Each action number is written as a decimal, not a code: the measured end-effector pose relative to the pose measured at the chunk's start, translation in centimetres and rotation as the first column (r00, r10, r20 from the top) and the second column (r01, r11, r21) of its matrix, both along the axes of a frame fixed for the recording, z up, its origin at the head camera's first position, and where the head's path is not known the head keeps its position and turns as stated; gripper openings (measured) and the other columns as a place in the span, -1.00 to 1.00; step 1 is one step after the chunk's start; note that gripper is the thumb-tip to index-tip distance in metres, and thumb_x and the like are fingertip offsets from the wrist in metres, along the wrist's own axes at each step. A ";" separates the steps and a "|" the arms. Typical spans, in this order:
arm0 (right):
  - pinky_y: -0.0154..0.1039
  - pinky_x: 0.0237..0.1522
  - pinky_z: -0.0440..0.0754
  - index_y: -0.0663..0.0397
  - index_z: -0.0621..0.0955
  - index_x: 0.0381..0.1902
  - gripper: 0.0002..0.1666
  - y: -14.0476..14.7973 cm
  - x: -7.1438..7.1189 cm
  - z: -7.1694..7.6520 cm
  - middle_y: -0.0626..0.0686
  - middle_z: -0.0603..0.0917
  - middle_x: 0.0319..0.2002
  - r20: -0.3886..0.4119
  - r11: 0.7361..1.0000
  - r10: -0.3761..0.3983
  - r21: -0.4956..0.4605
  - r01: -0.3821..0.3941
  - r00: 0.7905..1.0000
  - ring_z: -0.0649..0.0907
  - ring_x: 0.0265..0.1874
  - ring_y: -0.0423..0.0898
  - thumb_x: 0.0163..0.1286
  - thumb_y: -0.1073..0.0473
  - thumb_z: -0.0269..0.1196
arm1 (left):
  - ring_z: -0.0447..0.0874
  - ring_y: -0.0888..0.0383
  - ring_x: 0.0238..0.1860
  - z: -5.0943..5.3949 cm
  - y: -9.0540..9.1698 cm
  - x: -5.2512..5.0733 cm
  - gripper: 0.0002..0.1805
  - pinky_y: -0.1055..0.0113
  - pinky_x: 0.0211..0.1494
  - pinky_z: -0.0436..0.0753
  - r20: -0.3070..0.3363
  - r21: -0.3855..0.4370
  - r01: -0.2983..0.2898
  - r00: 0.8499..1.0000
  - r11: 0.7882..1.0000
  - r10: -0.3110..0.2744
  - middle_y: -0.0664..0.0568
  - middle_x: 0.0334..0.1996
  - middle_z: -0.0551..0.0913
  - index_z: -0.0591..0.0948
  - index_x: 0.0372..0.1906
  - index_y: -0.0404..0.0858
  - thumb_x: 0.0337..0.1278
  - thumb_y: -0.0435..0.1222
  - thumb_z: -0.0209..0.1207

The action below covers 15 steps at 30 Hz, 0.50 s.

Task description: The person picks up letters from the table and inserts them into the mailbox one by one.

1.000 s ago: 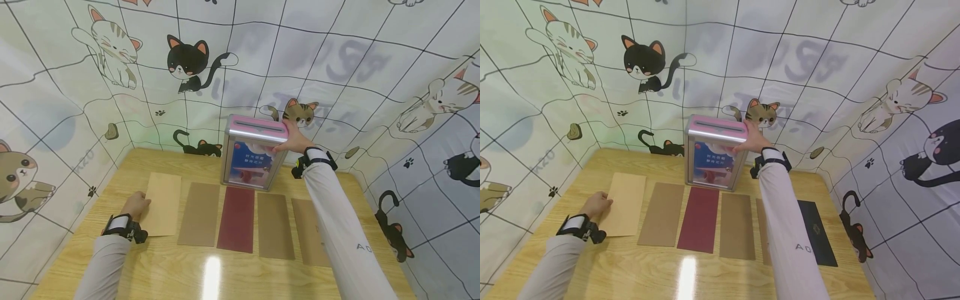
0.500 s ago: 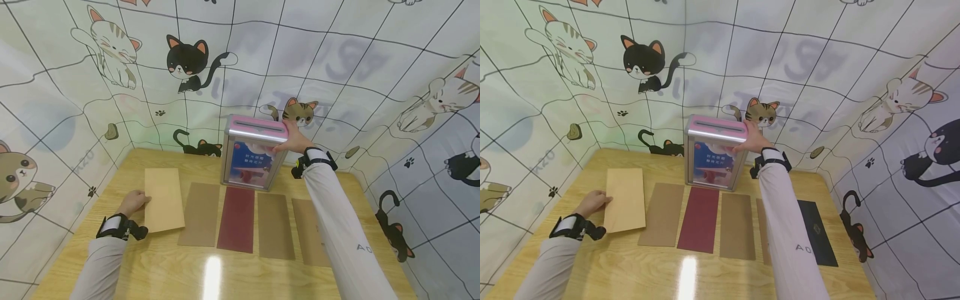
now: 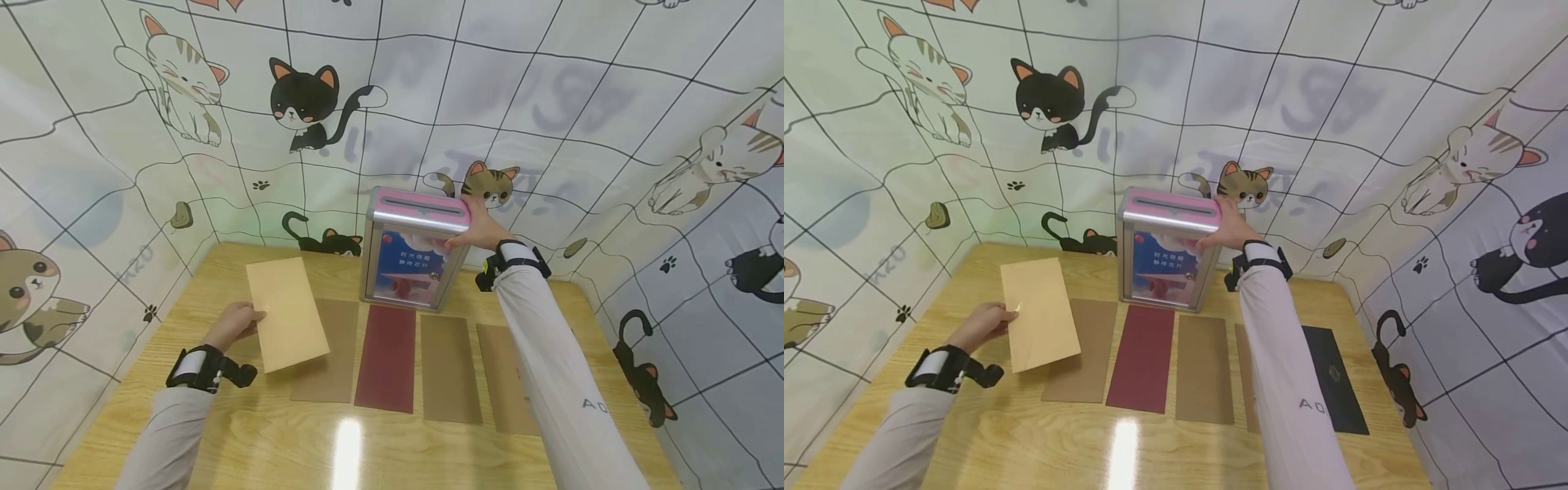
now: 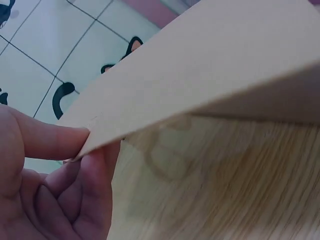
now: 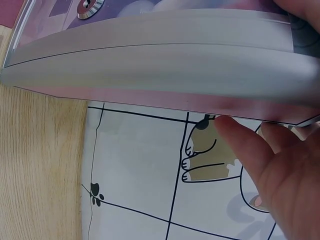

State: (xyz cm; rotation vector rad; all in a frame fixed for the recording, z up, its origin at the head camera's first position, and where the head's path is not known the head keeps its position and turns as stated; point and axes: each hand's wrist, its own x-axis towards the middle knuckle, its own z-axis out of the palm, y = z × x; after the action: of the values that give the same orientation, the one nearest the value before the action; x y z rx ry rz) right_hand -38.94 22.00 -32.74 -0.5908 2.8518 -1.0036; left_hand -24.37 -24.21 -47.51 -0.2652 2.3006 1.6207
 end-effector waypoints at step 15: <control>0.10 0.23 0.16 0.23 -0.05 0.37 0.31 0.1 -0.2 0.0 0.26 0.03 0.29 0.015 1.000 0.002 0.014 -0.003 1.000 0.15 0.19 0.15 -0.23 0.17 0.49 | 0.37 0.26 -0.48 0.4 4.5 0.9 -0.77 0.40 -0.21 0.56 0.022 0.093 0.010 1.000 0.996 -0.012 0.12 -0.53 0.38 0.36 -0.19 -0.49 0.21 -0.35 -0.05</control>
State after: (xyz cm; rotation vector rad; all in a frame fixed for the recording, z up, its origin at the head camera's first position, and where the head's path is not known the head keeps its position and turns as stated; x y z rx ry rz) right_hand -39.18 22.07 -32.72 -0.5828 2.8417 -0.9824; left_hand -23.45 -19.76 -47.09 -0.2473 2.1987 1.7045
